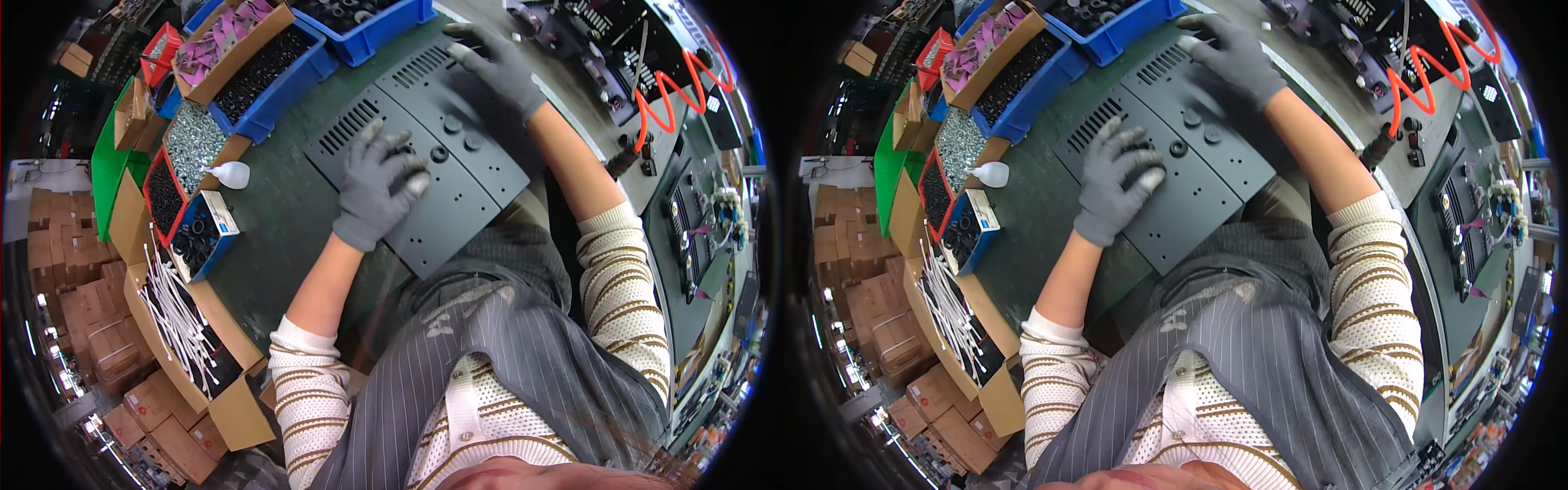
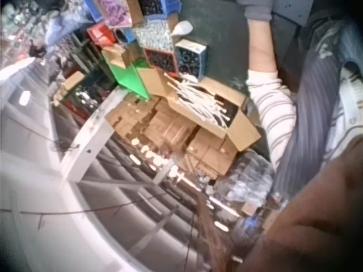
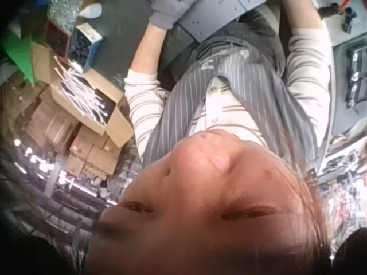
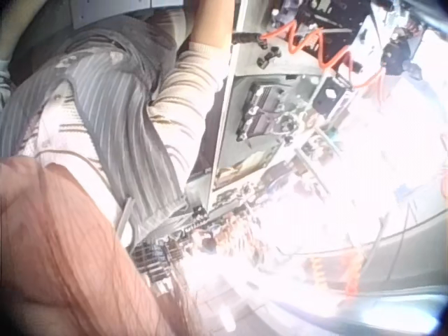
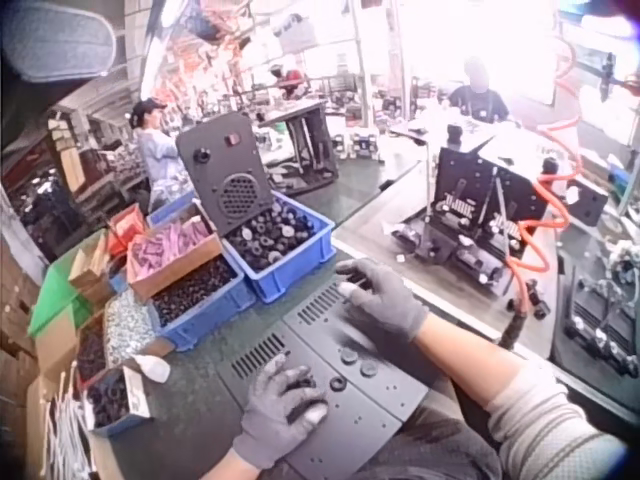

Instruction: Assembling an industrial electronic chassis by installing circular connectors and securing them with a power screwdriver.

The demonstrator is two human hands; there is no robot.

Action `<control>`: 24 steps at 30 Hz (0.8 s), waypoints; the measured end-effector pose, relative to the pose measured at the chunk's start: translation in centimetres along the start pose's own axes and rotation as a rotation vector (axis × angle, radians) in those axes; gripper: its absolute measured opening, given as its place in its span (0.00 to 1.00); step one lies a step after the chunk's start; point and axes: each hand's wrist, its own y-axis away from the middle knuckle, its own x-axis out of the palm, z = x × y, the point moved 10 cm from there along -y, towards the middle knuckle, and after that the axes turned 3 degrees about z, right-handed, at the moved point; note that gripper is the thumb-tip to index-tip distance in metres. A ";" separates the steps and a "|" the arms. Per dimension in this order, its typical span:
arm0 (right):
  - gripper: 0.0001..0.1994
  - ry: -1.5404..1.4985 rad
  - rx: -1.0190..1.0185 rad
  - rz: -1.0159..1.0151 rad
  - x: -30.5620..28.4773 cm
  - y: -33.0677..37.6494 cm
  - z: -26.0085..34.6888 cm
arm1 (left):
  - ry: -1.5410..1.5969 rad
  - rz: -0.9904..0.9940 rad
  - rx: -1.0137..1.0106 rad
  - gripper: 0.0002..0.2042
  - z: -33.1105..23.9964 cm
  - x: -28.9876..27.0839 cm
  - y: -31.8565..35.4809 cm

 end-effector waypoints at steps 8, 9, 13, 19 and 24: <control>0.22 0.598 -0.152 0.122 4.4 -12.1 6.5 | 0.067 -0.225 -0.021 0.19 1.0 -2.5 0.9; 0.22 0.709 -0.107 0.154 5.4 -13.4 6.1 | 0.074 -0.212 -0.033 0.19 1.7 -2.7 1.2; 0.20 1.052 0.063 0.402 9.9 -16.8 4.4 | 0.057 -0.319 -0.247 0.15 6.7 -4.2 2.8; 0.16 1.133 -0.193 0.463 13.5 -19.1 3.4 | 0.136 -0.381 -0.300 0.16 8.5 -3.9 3.4; 0.13 -0.110 0.025 0.381 8.0 -9.6 7.0 | 0.121 -0.357 -0.252 0.15 7.1 -3.8 3.1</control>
